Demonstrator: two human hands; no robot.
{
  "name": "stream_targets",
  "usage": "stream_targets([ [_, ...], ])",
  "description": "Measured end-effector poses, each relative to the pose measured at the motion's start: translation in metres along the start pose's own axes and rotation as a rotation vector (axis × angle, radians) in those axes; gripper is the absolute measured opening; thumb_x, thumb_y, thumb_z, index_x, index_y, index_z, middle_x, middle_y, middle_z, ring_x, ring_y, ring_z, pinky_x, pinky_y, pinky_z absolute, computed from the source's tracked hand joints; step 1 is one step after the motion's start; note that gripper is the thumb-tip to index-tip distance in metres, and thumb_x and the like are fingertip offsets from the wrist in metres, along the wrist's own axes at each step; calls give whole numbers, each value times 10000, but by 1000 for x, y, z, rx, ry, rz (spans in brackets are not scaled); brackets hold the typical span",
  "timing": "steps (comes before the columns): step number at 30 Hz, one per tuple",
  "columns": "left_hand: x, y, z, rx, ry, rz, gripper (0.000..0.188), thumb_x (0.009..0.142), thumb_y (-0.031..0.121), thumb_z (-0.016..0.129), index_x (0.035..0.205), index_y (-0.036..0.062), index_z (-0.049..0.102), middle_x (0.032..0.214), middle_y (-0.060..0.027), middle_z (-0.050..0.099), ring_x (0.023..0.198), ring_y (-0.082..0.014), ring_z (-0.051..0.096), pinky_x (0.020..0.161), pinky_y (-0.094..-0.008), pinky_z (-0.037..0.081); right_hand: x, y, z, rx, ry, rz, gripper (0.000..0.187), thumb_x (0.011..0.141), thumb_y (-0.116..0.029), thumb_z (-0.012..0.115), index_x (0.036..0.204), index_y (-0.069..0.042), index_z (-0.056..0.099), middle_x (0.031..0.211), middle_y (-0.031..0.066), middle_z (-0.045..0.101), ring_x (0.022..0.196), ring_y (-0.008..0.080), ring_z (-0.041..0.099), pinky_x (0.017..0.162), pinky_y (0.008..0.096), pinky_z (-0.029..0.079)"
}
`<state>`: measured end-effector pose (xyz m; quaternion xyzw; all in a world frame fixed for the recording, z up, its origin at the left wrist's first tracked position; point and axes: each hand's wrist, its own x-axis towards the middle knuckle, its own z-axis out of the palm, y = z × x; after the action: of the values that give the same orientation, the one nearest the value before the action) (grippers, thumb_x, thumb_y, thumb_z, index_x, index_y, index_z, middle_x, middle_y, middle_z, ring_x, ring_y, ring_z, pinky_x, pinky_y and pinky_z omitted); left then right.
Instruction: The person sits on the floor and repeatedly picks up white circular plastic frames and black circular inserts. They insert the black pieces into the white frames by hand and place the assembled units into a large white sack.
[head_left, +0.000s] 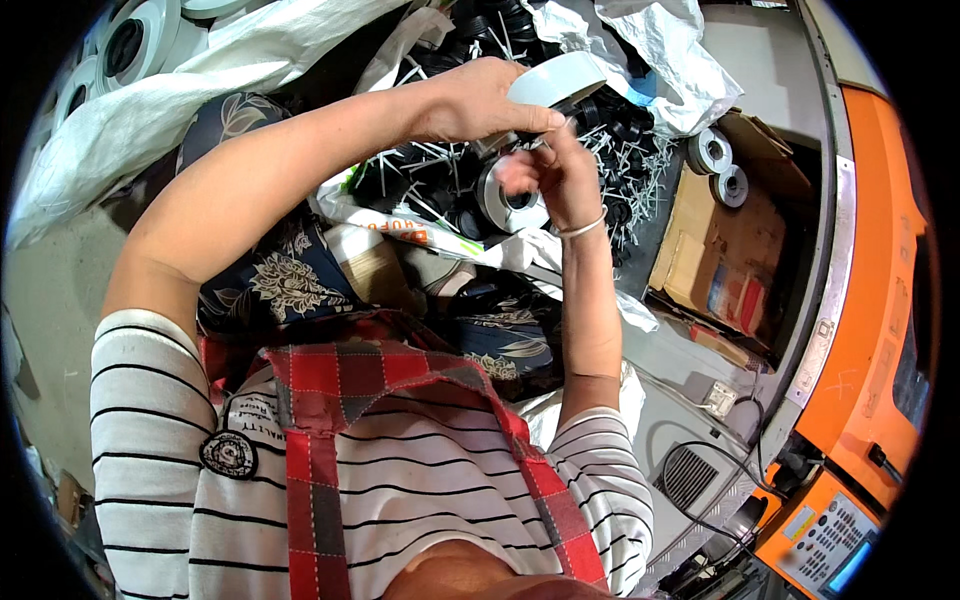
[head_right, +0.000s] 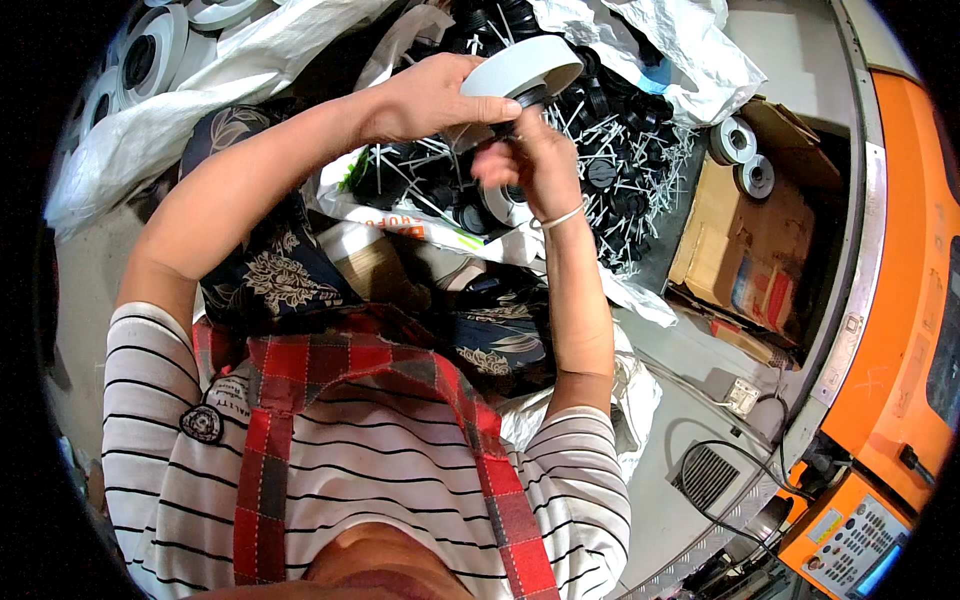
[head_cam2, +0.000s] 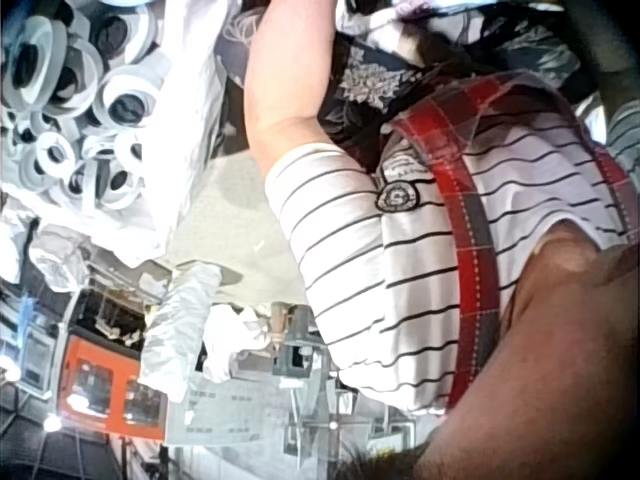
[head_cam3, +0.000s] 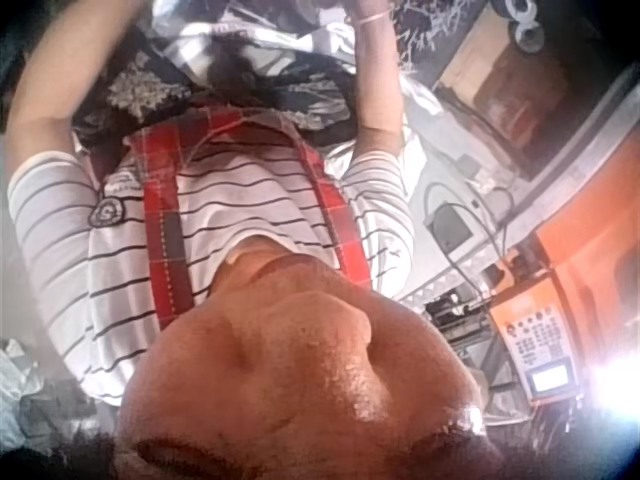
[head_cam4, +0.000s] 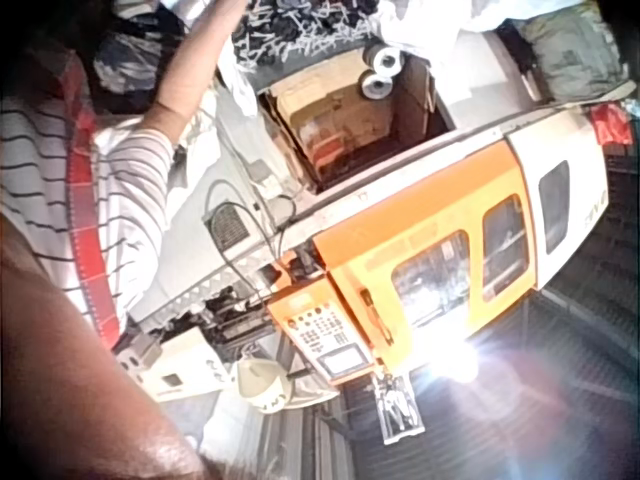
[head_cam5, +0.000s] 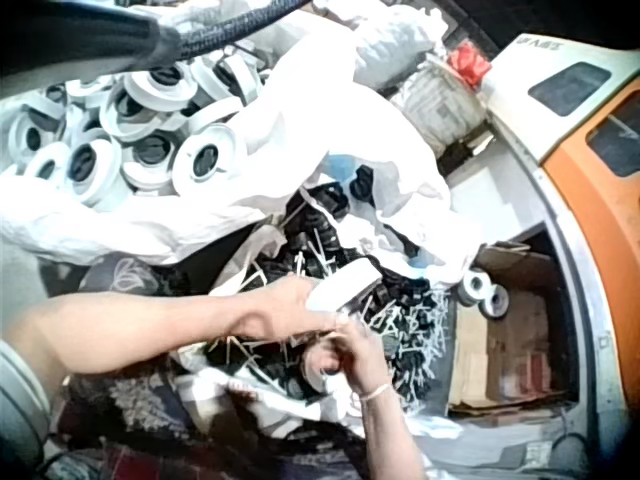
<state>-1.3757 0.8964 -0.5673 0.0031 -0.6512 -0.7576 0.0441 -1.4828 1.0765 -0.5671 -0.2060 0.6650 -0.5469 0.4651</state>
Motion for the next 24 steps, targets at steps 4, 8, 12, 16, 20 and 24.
stream_targets([
  [4,7,19,-13,265,259,143,542,787,445,678,1095,13,568,807,-36,613,695,-107,564,613,-264,468,7,13,-32,-254,234,-25,659,878,-538,457,1088,83,522,848,205,657,669,254,656,568,296,521],
  [8,0,75,-78,-196,496,490,369,890,312,552,1056,-17,577,863,-91,649,736,-155,621,628,-258,492,28,44,-69,-1176,495,50,827,656,-384,765,1255,65,413,1089,264,580,981,334,594,862,375,465],
  [12,22,40,-66,-207,937,601,347,840,232,640,1065,-25,578,880,-77,654,763,-168,621,686,-285,511,15,134,-123,-1320,360,328,1031,577,-393,801,1321,80,267,1196,295,503,1094,395,519,954,395,412],
  [16,3,2,-38,666,248,183,608,712,289,745,1204,11,523,1141,-181,577,1048,-257,571,894,-345,467,29,103,-104,-1482,398,526,618,610,-263,736,1112,21,514,1075,260,586,991,368,588,853,403,484],
  [20,-14,-23,0,1251,-215,402,666,699,109,681,1321,97,441,1376,-107,407,1351,-259,252,1094,-472,212,29,39,-73,-1244,321,217,481,621,-257,702,990,33,602,848,179,641,789,297,636,716,356,514],
  [24,-6,-19,-6,1342,-345,253,567,687,77,638,1240,85,512,1208,-122,539,1184,-280,452,1072,-470,244,45,18,-58,-224,257,200,291,719,-155,641,954,17,624,692,32,583,520,100,529,448,244,438],
])
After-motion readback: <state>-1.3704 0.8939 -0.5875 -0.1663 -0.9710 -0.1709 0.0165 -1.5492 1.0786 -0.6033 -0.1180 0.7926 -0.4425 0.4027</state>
